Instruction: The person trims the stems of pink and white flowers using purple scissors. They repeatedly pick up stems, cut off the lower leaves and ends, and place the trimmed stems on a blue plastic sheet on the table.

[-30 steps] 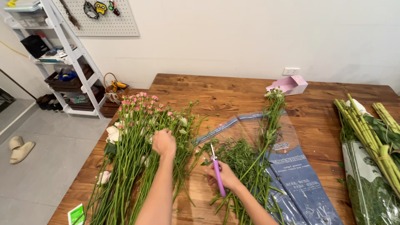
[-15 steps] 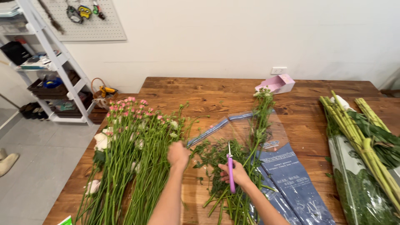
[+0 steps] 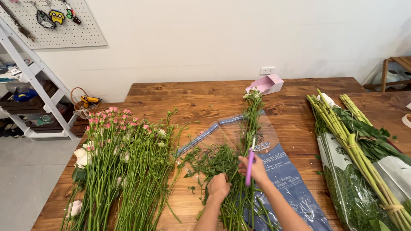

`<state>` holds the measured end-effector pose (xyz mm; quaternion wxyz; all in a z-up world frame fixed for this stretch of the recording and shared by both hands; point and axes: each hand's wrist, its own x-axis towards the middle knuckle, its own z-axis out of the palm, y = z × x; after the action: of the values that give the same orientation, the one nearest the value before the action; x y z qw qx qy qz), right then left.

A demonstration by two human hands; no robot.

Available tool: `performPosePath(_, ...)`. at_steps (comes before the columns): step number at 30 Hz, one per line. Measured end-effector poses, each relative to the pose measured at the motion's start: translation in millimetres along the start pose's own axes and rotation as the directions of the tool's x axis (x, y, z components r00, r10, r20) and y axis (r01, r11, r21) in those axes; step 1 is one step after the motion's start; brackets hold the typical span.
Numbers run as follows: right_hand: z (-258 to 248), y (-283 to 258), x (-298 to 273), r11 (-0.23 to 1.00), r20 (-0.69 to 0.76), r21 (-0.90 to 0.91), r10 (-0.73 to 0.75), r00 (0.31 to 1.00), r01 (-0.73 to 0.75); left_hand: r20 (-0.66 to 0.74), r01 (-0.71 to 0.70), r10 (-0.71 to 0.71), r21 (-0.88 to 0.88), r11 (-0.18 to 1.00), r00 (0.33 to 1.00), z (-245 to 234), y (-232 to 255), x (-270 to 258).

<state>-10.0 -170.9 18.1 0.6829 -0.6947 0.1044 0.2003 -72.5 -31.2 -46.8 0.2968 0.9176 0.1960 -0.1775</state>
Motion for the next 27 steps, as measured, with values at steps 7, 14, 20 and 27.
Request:
performPosePath(7, -26.1, -5.5, 14.6, 0.994, -0.104, 0.1, -0.028, 0.994, 0.038, 0.314, 0.07, 0.019, -0.27, 0.96, 0.949, -47.3, 38.5, -49.2)
performPosePath(14, -26.6, -5.4, 13.5, 0.991, -0.133, -0.041, -0.128, 0.983, 0.123, 0.48, 0.093, 0.408, -0.728, 0.679, 0.777, -17.4, 48.9, -23.8)
performPosePath(20, -19.2, -24.2, -4.9, 0.94, -0.184, -0.213, -0.306, 0.934, 0.266, 0.461, 0.125, 0.403, -0.766, 0.631, 0.79, -36.4, 52.6, -34.7)
performPosePath(27, -23.9, -78.6, -44.3, 0.806, -0.117, -0.349, -0.543, 0.831, 0.478, 0.552, 0.095, 0.11, -0.329, 0.94, 0.826, -39.2, 17.2, -25.2)
